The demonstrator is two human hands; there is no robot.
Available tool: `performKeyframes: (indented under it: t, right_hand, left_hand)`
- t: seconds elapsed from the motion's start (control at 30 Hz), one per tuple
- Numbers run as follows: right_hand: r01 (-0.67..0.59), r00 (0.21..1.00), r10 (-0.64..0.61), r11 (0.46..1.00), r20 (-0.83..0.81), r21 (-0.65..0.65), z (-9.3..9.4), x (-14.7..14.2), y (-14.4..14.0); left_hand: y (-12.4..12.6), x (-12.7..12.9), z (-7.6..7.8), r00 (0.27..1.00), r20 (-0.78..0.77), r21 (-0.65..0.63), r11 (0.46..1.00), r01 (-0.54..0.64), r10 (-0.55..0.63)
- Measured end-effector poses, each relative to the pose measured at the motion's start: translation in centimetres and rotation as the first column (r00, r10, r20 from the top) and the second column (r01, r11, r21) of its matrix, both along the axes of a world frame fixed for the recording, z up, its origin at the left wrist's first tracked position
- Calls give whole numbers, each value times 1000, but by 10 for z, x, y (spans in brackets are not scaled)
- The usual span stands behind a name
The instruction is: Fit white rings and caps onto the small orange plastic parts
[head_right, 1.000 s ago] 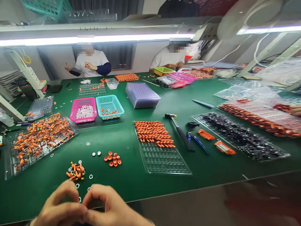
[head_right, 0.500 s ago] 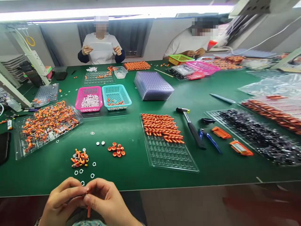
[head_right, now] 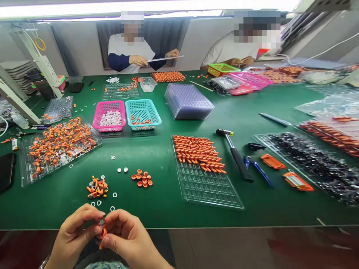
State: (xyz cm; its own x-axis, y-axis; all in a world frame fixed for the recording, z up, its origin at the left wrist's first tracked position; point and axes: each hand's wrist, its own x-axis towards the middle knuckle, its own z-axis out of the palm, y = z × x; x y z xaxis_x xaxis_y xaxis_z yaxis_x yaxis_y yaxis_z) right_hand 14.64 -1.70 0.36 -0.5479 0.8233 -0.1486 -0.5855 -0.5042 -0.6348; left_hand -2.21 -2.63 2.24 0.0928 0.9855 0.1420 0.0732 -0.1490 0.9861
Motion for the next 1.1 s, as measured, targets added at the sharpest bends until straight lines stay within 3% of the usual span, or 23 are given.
performKeyframes:
  t: [0.13,0.27,0.33,0.43,0.57,0.7,0.9,1.0,1.1]
  right_hand:
    - [54,998,-55,997,-18,-61,-7,-3,0]
    - [77,996,-80,994,-28,-73,-7,-2,-2]
    - [83,996,-86,994,-36,-71,-7,-3,-4]
    - [120,992,-123,990,-39,-79,-6,-4,-6]
    - [155,988,-156,986,-15,-67,-6,-4,-8]
    - [180,983,-179,982,35,-49,-6,-3,-8]
    - [213,972,-208,977,111,-31,-7,-2,-9]
    - [225,968,-224,974,114,4,-6,-3,-9]
    - [243,959,-251,967,128,80,-7,-3,-11]
  left_hand:
    - [-1,-1,-11,971,232,-342,939,26,57]
    - [2,2,-10,935,351,-491,859,147,40]
    - [2,5,-6,919,391,-489,856,169,42]
    - [0,7,1,926,375,-427,894,136,38]
    - [-6,5,5,985,166,-331,944,18,39]
    - [-10,3,6,995,9,-260,961,-91,96]
    - [-5,7,15,997,-68,-108,993,-38,30]
    - [-5,8,14,1000,-18,-175,984,-22,20]
    - [-8,11,9,985,134,-342,938,-56,108]
